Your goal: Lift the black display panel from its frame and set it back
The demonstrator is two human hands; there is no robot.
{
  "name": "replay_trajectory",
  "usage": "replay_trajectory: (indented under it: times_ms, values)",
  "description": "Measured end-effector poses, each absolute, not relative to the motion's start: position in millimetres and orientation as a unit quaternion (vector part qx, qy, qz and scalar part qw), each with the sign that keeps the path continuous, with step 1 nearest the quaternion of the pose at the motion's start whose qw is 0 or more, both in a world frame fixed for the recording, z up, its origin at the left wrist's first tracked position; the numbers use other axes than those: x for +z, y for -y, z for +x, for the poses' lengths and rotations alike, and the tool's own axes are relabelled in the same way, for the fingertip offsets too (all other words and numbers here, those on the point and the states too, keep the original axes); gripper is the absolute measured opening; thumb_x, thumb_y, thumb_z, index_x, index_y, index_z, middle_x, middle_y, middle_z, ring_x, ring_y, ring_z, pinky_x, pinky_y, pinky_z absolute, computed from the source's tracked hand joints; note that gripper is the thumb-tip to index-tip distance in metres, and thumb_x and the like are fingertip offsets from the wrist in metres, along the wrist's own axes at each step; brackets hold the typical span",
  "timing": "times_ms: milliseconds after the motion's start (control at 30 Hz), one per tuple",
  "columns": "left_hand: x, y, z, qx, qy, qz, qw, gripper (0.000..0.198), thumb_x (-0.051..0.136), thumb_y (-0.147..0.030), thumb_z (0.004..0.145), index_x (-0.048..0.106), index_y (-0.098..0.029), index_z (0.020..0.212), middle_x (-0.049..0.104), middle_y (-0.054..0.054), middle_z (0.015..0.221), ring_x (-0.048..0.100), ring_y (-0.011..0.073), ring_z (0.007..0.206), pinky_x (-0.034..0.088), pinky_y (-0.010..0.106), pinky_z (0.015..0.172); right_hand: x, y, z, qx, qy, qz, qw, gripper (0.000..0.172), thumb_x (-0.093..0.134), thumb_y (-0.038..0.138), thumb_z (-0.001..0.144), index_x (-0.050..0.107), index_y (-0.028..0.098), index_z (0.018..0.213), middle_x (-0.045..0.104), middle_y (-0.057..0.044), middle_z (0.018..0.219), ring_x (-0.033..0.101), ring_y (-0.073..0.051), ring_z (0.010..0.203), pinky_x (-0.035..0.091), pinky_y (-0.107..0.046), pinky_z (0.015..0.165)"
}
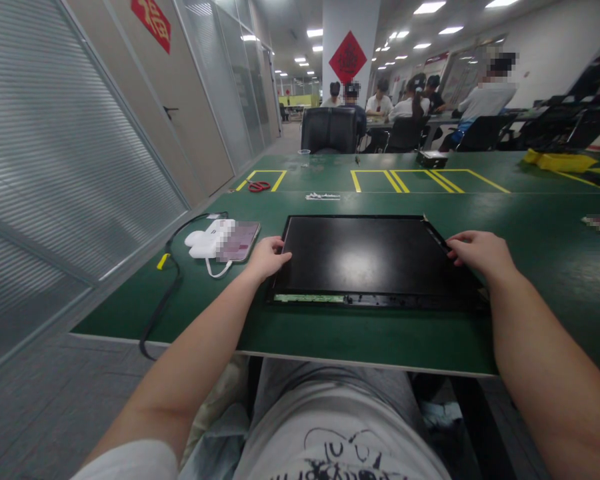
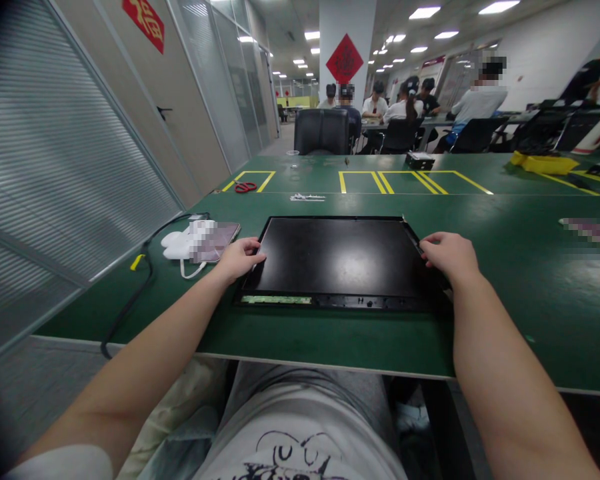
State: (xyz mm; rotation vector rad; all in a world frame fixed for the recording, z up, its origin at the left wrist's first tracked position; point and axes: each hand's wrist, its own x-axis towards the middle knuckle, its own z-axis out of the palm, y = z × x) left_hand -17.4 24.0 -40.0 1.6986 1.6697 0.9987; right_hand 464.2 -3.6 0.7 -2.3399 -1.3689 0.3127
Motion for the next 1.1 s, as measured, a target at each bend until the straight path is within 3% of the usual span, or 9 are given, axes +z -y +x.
replay_trajectory:
  times_ms: [200, 367, 567, 800, 1000, 1100]
  values:
    - [-40, -25, -20, 0.285, -0.619, 0.714, 0.157, 0.027, 0.078, -0.026, 0.076, 0.082, -0.017, 0.101, 0.066, 0.018, 0.143, 0.061, 0.0373, 0.139, 0.042, 0.046, 0.125, 1, 3, 464, 0.106, 0.492, -0.838, 0.211, 0.018, 0.062, 0.03, 0.081, 0.076, 0.024, 0.09, 0.075, 0.0, 0.069, 0.076, -0.021, 0.076, 0.053, -0.031, 0.075]
    - [-39, -23, -18, 0.252, -0.611, 0.738, 0.139, 0.03, 0.073, -0.028, 0.082, 0.081, -0.015, 0.107, 0.063, 0.02, 0.143, 0.056, 0.0396, 0.142, 0.038, 0.048, 0.128, -1, 1, 466, 0.11, 0.49, -0.836, 0.221, 0.02, 0.062, 0.032, 0.079, 0.076, 0.023, 0.09, 0.076, -0.001, 0.07, 0.076, -0.021, 0.072, 0.054, -0.033, 0.075]
    - [-36, -21, -17, 0.249, -0.614, 0.735, 0.142, 0.03, 0.072, -0.028, 0.084, 0.08, -0.014, 0.109, 0.061, 0.02, 0.142, 0.057, 0.0377, 0.141, 0.038, 0.044, 0.127, 0, 3, 464, 0.116, 0.484, -0.839, 0.22, 0.018, 0.061, 0.032, 0.082, 0.076, 0.023, 0.088, 0.075, 0.0, 0.07, 0.074, -0.02, 0.07, 0.054, -0.033, 0.08]
    - [-36, -23, -24, 0.266, -0.615, 0.731, 0.132, 0.053, 0.07, -0.03, 0.085, 0.07, -0.013, 0.135, 0.062, 0.02, 0.142, 0.061, 0.0349, 0.135, 0.042, 0.044, 0.122, -4, 4, 471, 0.151, 0.451, -0.826, 0.302, 0.021, 0.063, 0.034, 0.081, 0.078, 0.022, 0.091, 0.078, -0.003, 0.079, 0.071, -0.019, 0.068, 0.056, -0.033, 0.08]
    - [-41, -29, -31, 0.237, -0.649, 0.717, 0.094, 0.039, 0.069, -0.035, 0.086, 0.077, -0.015, 0.119, 0.067, 0.022, 0.14, 0.055, 0.0422, 0.141, 0.037, 0.052, 0.124, -8, -2, 483, 0.041, 0.446, -0.856, 0.258, 0.024, 0.064, 0.039, 0.079, 0.082, 0.025, 0.089, 0.078, -0.009, 0.085, 0.074, -0.03, 0.094, 0.056, -0.038, 0.085]
    - [-43, -32, -33, 0.22, -0.64, 0.73, 0.097, 0.03, 0.068, -0.036, 0.086, 0.08, -0.017, 0.107, 0.07, 0.021, 0.137, 0.055, 0.0423, 0.142, 0.036, 0.051, 0.125, -14, -7, 487, 0.034, 0.455, -0.859, 0.234, 0.025, 0.066, 0.04, 0.078, 0.083, 0.026, 0.09, 0.079, -0.009, 0.09, 0.073, -0.03, 0.095, 0.055, -0.038, 0.084]
